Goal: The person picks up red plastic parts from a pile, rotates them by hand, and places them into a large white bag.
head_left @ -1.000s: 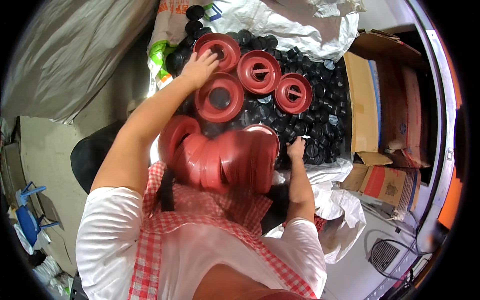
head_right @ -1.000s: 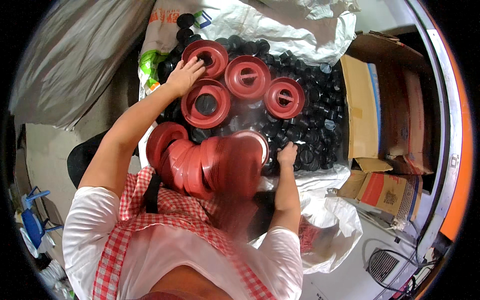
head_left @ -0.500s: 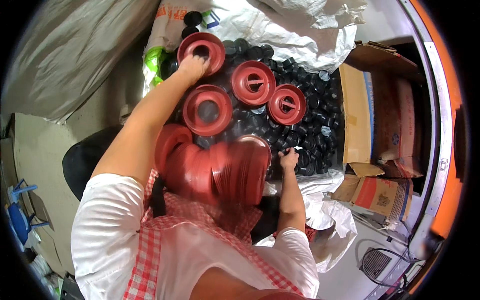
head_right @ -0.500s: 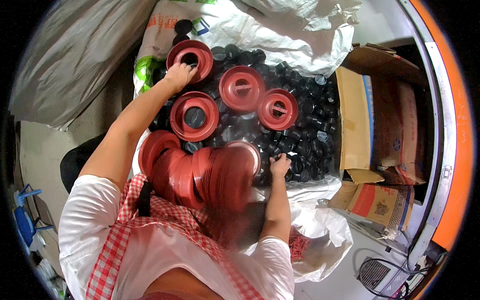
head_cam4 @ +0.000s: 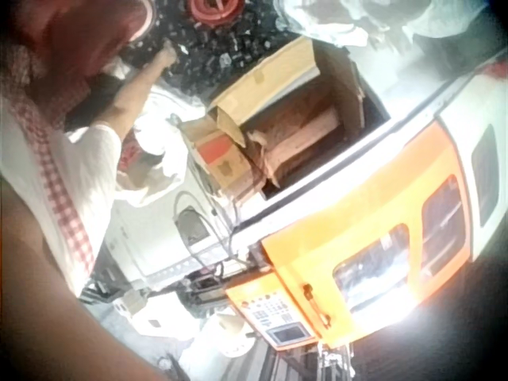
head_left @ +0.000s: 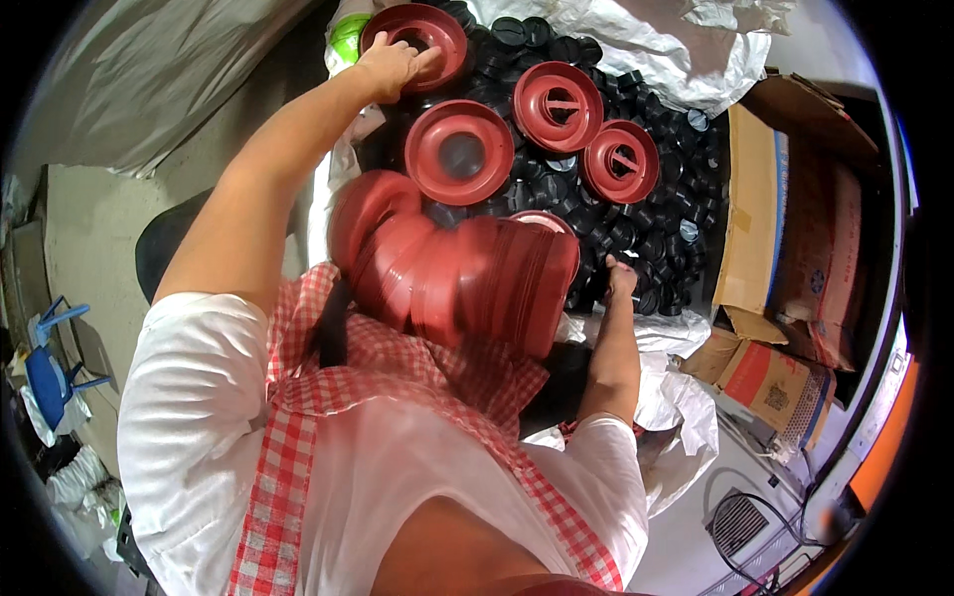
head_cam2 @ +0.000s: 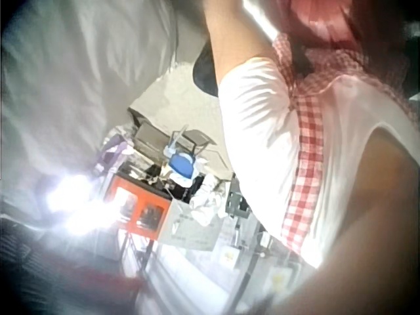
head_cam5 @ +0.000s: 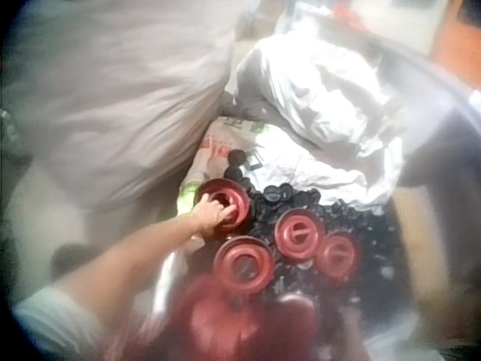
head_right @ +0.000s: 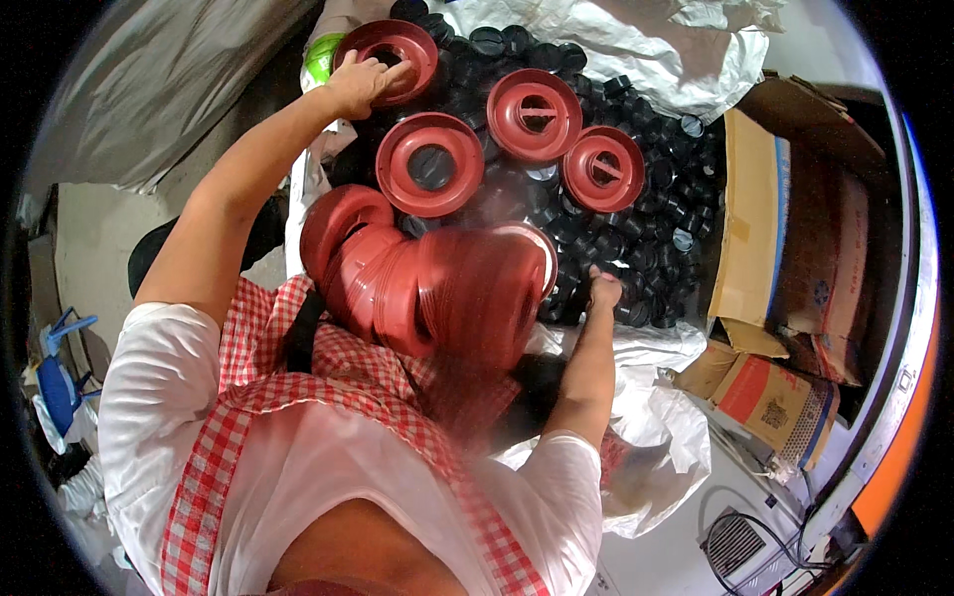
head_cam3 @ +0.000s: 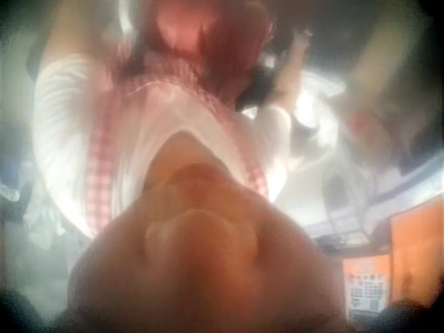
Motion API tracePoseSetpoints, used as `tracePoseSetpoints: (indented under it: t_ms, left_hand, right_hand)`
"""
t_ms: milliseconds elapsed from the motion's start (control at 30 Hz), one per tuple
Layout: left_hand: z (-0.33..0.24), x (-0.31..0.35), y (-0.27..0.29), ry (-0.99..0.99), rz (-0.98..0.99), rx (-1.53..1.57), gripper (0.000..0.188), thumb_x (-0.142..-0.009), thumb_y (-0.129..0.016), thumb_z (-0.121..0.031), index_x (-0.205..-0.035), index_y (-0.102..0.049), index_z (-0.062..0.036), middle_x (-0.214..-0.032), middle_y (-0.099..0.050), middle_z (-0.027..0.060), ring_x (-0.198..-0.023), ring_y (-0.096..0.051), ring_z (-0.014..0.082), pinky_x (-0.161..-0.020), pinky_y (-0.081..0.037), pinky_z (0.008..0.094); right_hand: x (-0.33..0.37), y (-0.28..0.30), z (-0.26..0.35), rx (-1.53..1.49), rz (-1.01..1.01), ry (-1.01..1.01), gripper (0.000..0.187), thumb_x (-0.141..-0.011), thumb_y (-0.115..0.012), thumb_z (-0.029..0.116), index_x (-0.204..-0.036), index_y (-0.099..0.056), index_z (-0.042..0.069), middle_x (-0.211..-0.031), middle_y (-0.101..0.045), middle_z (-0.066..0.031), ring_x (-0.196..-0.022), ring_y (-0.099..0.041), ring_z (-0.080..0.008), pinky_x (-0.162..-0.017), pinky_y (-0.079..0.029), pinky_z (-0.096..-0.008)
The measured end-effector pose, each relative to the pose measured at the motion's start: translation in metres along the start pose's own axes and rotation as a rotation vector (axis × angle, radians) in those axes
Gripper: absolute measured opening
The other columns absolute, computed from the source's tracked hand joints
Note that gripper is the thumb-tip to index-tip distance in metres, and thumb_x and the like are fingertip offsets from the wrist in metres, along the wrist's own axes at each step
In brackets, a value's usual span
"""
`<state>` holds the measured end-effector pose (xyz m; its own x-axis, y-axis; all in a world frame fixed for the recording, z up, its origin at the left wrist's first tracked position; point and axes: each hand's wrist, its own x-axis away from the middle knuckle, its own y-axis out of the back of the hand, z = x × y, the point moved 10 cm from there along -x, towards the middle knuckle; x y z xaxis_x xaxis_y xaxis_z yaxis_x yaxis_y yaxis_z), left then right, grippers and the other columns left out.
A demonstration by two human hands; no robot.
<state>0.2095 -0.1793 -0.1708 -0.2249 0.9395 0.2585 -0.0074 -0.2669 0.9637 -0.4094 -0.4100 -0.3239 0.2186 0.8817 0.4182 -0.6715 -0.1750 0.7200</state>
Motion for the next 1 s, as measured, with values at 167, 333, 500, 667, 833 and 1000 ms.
tracePoseSetpoints:
  t_ms: [167,333,500,667,833,1000]
  left_hand:
    - [0.014,0.058,0.059,0.085,-0.302,0.485,0.093,-0.063,-0.077,-0.024,-0.142,-0.028,-0.013,-0.113,-0.058,0.0108,-0.106,-0.056,0.0249,-0.087,-0.04,0.0445]
    - [0.001,0.106,0.171,-0.176,-0.544,1.666,0.081,-0.071,-0.077,-0.02,-0.138,-0.034,-0.0057,-0.121,-0.054,0.0123,-0.104,-0.058,0.0199,-0.088,-0.049,0.0348]
    - [-0.076,0.175,0.211,-0.577,-0.042,2.742,0.059,-0.086,-0.054,-0.022,-0.139,-0.031,-0.008,-0.132,-0.047,0.0147,-0.112,-0.055,0.0355,-0.096,-0.046,0.0497]
    - [-0.097,0.178,0.164,-0.216,-0.497,1.78,0.053,-0.09,-0.05,-0.03,-0.139,-0.041,-0.0109,-0.147,-0.028,0.0193,-0.137,-0.025,0.0348,-0.112,-0.017,0.0452]
    - [-0.135,0.218,0.196,-0.474,-0.548,1.304,0.1,-0.063,-0.081,-0.035,-0.141,-0.03,0.0011,-0.14,-0.035,0.0264,-0.133,-0.03,0.0367,-0.109,-0.024,0.0421]
    - [-0.07,0.209,0.186,-0.187,-0.748,1.816,0.088,-0.066,-0.08,-0.03,-0.134,-0.036,0.003,-0.115,-0.06,0.0146,-0.105,-0.058,0.019,-0.088,-0.047,0.0311]
  right_hand:
    - [0.073,0.012,0.104,0.01,-0.215,0.252,0.021,-0.075,-0.076,0.019,-0.071,-0.063,0.002,-0.077,-0.066,-0.0075,-0.07,-0.059,-0.0171,-0.069,-0.047,-0.0309]
    - [0.15,0.038,0.185,-0.75,0.149,0.42,0.012,-0.079,-0.069,0.011,-0.085,-0.062,0.004,-0.103,-0.062,-0.008,-0.08,-0.059,-0.0157,-0.072,-0.048,-0.0297]
    - [0.361,0.035,0.302,-0.689,0.511,0.757,0.052,-0.082,-0.067,0.011,-0.128,-0.044,0.008,-0.121,-0.054,-0.0078,-0.097,-0.057,-0.0162,-0.086,-0.049,-0.0333]
    - [0.457,-0.02,0.322,-1.23,1.025,0.492,0.048,-0.086,-0.063,0.01,-0.129,-0.043,0.003,-0.123,-0.054,-0.0104,-0.11,-0.055,-0.023,-0.096,-0.047,-0.0381]
    - [0.472,-0.036,0.313,-1.131,0.912,0.449,0.048,-0.087,-0.06,0.011,-0.13,-0.042,0.003,-0.123,-0.053,-0.0089,-0.109,-0.055,-0.0226,-0.096,-0.046,-0.038]
    - [0.472,-0.024,0.321,-1.16,0.753,0.535,0.027,-0.084,-0.061,0.018,-0.107,-0.052,0.007,-0.109,-0.058,-0.0107,-0.102,-0.057,-0.0254,-0.092,-0.047,-0.0428]
